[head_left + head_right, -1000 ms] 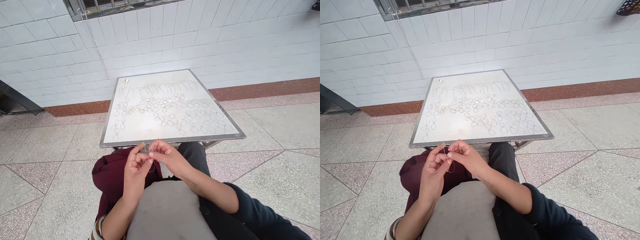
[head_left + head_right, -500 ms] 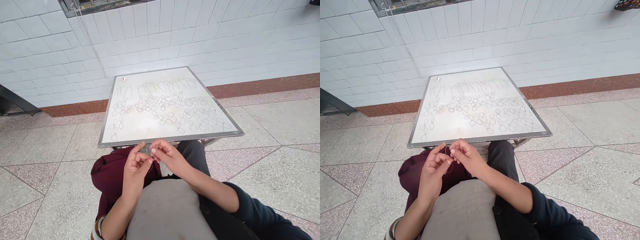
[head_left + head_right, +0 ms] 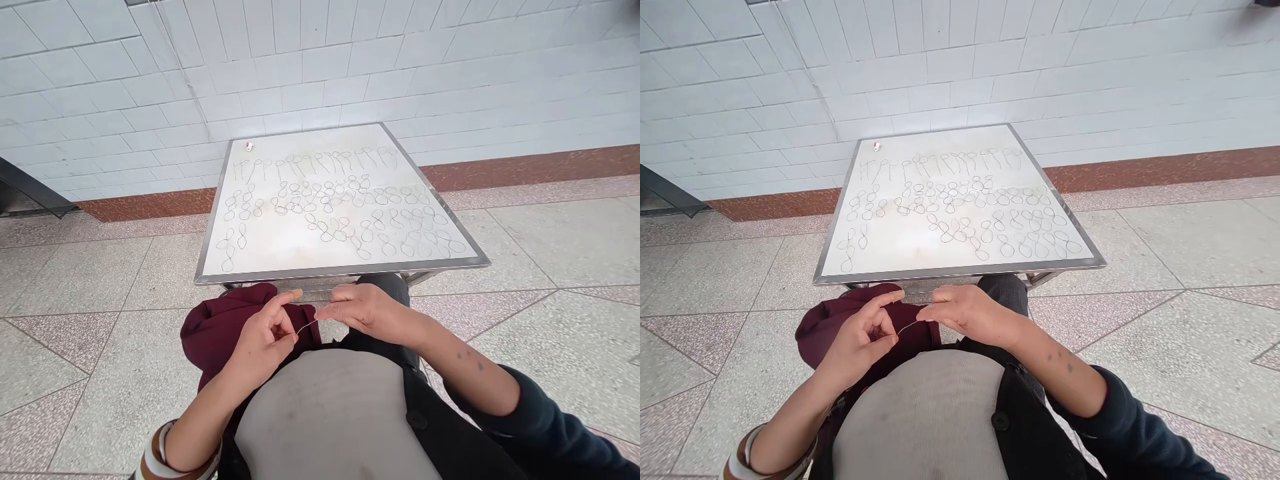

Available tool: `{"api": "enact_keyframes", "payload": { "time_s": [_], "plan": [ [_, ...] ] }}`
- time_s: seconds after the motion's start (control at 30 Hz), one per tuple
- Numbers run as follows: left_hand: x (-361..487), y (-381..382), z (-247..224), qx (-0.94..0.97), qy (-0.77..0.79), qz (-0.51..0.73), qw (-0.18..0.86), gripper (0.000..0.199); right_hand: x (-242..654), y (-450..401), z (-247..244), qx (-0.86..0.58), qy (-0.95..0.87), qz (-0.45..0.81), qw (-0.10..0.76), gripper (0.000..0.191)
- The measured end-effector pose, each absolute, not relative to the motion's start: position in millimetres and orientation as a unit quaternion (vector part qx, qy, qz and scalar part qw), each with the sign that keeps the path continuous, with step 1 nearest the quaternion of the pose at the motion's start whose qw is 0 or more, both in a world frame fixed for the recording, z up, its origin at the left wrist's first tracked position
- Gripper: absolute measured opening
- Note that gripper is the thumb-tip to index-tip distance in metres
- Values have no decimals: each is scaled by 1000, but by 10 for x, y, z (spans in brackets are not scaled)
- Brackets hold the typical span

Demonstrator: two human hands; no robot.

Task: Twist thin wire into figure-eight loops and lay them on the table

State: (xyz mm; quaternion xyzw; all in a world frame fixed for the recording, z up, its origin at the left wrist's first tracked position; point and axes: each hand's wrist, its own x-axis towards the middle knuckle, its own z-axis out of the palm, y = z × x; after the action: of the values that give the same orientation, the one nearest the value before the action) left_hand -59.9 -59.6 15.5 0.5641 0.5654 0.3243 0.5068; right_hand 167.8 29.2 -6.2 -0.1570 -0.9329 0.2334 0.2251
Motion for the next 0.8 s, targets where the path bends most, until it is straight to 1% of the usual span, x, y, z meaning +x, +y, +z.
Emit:
{"api": "enact_keyframes", "payload": {
  "time_s": [0.07,0.13,0.23,0.4,0.5,0.57,0.67,0.8],
  "plan": [
    [-574,-603,127,596,567,285,492,61,1724,279,-29,-142,-958,168,186,33],
    [-548,-588,100,611,562,266,490,63,1726,258,-14,-148,-965,137,165,31],
    [-544,-547,95,602,554,275,505,65,1684,238,-34,-163,-965,120,167,25],
    [-609,-524,135,584,554,280,522,67,1624,272,-36,-134,-978,66,147,27],
    [-623,-532,139,578,549,281,535,69,1575,276,7,-125,-975,77,164,24],
    [-615,-531,144,565,542,287,552,71,1536,253,19,-118,-972,103,173,25],
    [-598,-520,163,551,538,295,566,72,1495,210,1,-109,-971,132,167,29],
    [-597,-506,159,564,541,292,551,73,1486,194,-21,-91,-973,143,159,28]
  ]
}}
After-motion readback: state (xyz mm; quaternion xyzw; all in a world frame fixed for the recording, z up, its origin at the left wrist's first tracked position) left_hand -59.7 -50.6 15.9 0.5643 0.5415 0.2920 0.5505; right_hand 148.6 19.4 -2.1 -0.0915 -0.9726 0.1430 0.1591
